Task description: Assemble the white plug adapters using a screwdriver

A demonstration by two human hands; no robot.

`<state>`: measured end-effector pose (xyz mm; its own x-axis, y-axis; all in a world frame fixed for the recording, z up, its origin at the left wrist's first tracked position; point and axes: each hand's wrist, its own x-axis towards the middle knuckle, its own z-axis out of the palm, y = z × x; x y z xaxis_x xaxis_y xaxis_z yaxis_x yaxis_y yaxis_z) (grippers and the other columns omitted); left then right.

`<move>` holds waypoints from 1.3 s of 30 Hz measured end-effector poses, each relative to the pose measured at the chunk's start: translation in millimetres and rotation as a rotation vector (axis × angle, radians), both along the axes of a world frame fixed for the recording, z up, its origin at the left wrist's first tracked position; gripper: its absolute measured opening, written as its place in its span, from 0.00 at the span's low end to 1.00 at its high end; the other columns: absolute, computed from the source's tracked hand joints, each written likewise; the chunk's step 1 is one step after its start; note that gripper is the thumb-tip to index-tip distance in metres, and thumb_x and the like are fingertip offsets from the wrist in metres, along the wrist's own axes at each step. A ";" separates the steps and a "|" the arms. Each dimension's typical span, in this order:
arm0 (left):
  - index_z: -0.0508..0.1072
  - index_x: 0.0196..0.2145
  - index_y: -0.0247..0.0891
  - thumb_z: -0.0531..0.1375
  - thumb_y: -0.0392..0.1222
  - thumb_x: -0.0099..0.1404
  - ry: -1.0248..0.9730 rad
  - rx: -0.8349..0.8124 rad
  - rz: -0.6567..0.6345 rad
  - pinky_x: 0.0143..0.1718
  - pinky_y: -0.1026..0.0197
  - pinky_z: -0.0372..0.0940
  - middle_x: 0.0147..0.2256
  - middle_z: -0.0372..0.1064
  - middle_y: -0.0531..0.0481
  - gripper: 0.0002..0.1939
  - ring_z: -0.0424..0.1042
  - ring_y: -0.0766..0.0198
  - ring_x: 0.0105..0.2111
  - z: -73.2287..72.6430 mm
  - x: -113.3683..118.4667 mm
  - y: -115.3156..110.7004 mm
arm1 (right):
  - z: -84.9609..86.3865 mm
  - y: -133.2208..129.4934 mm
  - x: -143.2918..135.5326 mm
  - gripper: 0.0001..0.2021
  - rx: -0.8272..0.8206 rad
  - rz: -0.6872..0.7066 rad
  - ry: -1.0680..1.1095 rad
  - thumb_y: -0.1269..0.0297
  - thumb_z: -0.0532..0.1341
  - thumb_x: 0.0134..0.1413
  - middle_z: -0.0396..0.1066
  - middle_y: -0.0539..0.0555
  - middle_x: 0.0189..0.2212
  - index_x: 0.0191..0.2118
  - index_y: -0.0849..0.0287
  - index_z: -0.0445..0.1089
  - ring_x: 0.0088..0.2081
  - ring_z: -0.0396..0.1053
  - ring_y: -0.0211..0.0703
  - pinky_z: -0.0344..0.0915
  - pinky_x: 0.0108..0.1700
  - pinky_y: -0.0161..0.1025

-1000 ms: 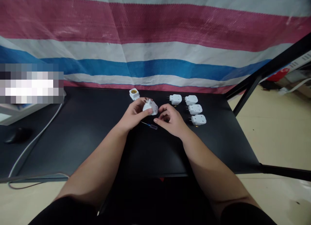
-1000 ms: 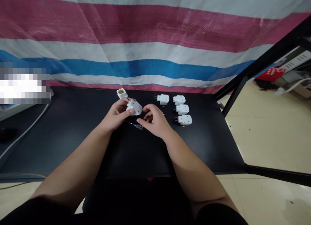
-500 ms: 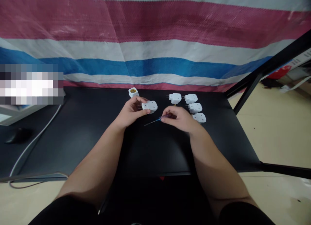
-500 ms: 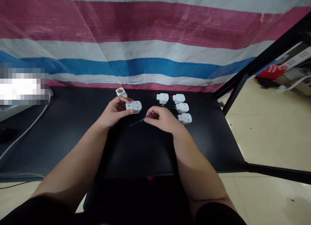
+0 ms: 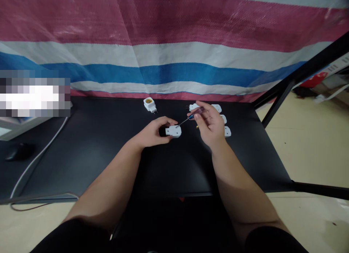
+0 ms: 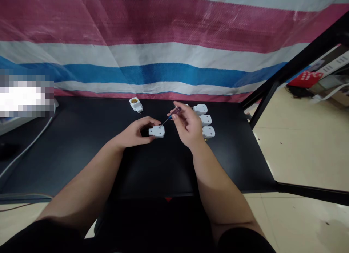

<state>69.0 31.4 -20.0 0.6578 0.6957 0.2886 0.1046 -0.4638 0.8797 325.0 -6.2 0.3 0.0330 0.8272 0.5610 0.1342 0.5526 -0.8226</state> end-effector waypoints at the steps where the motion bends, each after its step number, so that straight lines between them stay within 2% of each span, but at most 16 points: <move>1: 0.78 0.58 0.38 0.73 0.36 0.62 0.019 0.036 -0.002 0.53 0.53 0.74 0.53 0.77 0.41 0.26 0.79 0.55 0.49 1.1 0.9 -0.4 | 0.8 -1.6 -0.5 0.17 0.012 0.003 -0.028 0.60 0.64 0.74 0.81 0.55 0.48 0.64 0.48 0.73 0.48 0.84 0.48 0.84 0.54 0.50; 4: 0.79 0.58 0.40 0.74 0.40 0.64 0.059 0.102 -0.002 0.48 0.55 0.73 0.51 0.78 0.42 0.25 0.79 0.57 0.46 3.6 4.5 -2.0 | 3.3 -5.0 -0.7 0.18 0.043 0.001 -0.121 0.63 0.63 0.75 0.81 0.56 0.49 0.65 0.49 0.73 0.48 0.84 0.48 0.84 0.54 0.50; 8: 0.80 0.58 0.41 0.76 0.43 0.66 0.064 0.137 -0.010 0.47 0.54 0.72 0.49 0.78 0.43 0.24 0.78 0.56 0.46 2.4 9.9 -4.5 | 5.7 -7.8 -0.5 0.18 0.068 -0.018 -0.186 0.64 0.62 0.75 0.80 0.57 0.50 0.66 0.50 0.73 0.47 0.83 0.49 0.84 0.52 0.51; 16: 0.83 0.54 0.41 0.80 0.45 0.60 0.043 0.103 0.003 0.39 0.59 0.71 0.43 0.75 0.47 0.25 0.75 0.60 0.39 -1.9 16.9 -7.7 | 3.3 -14.7 -7.3 0.16 0.086 -0.064 -0.222 0.62 0.68 0.69 0.78 0.58 0.52 0.60 0.46 0.74 0.45 0.80 0.54 0.83 0.52 0.60; 19: 0.84 0.52 0.41 0.80 0.46 0.60 0.049 0.118 0.005 0.40 0.59 0.71 0.42 0.75 0.47 0.23 0.75 0.59 0.39 -1.6 17.6 -8.1 | 0.8 -15.8 -12.8 0.14 0.107 -0.033 -0.198 0.62 0.69 0.68 0.78 0.57 0.49 0.57 0.45 0.75 0.46 0.79 0.53 0.83 0.50 0.59; 23: 0.84 0.51 0.42 0.81 0.47 0.59 0.057 0.127 0.015 0.41 0.57 0.71 0.41 0.76 0.46 0.24 0.75 0.57 0.39 -1.4 18.4 -8.0 | -0.3 -17.7 -20.6 0.12 0.091 0.048 -0.062 0.61 0.67 0.71 0.77 0.56 0.50 0.57 0.45 0.73 0.51 0.80 0.52 0.84 0.48 0.54; 25: 0.84 0.52 0.42 0.81 0.47 0.59 0.058 0.119 0.014 0.41 0.57 0.71 0.41 0.76 0.46 0.25 0.75 0.58 0.39 -0.9 18.6 -8.1 | -0.2 -18.4 -21.9 0.11 0.075 0.068 -0.013 0.61 0.66 0.72 0.77 0.55 0.50 0.57 0.45 0.73 0.49 0.81 0.49 0.84 0.47 0.52; 32: 0.83 0.52 0.41 0.81 0.46 0.59 0.062 0.101 -0.014 0.40 0.58 0.70 0.41 0.77 0.47 0.24 0.76 0.58 0.39 0.9 19.1 -9.8 | -1.9 -15.2 -16.5 0.10 0.140 -0.137 -0.103 0.58 0.72 0.66 0.73 0.53 0.41 0.47 0.46 0.72 0.40 0.77 0.49 0.81 0.38 0.52; 36: 0.83 0.51 0.41 0.81 0.47 0.59 0.073 0.088 -0.039 0.40 0.57 0.71 0.42 0.77 0.47 0.25 0.76 0.57 0.40 0.3 19.5 -10.4 | 0.6 -16.2 -19.6 0.12 0.176 -0.231 -0.157 0.56 0.74 0.63 0.72 0.52 0.38 0.45 0.45 0.71 0.35 0.73 0.49 0.78 0.38 0.55; 39: 0.83 0.51 0.41 0.81 0.49 0.58 0.080 0.069 -0.068 0.43 0.55 0.71 0.44 0.78 0.46 0.25 0.77 0.55 0.43 0.6 19.9 -10.9 | 1.8 -17.2 -22.3 0.13 0.247 -0.294 -0.170 0.57 0.76 0.61 0.70 0.51 0.34 0.43 0.45 0.71 0.32 0.71 0.48 0.76 0.35 0.53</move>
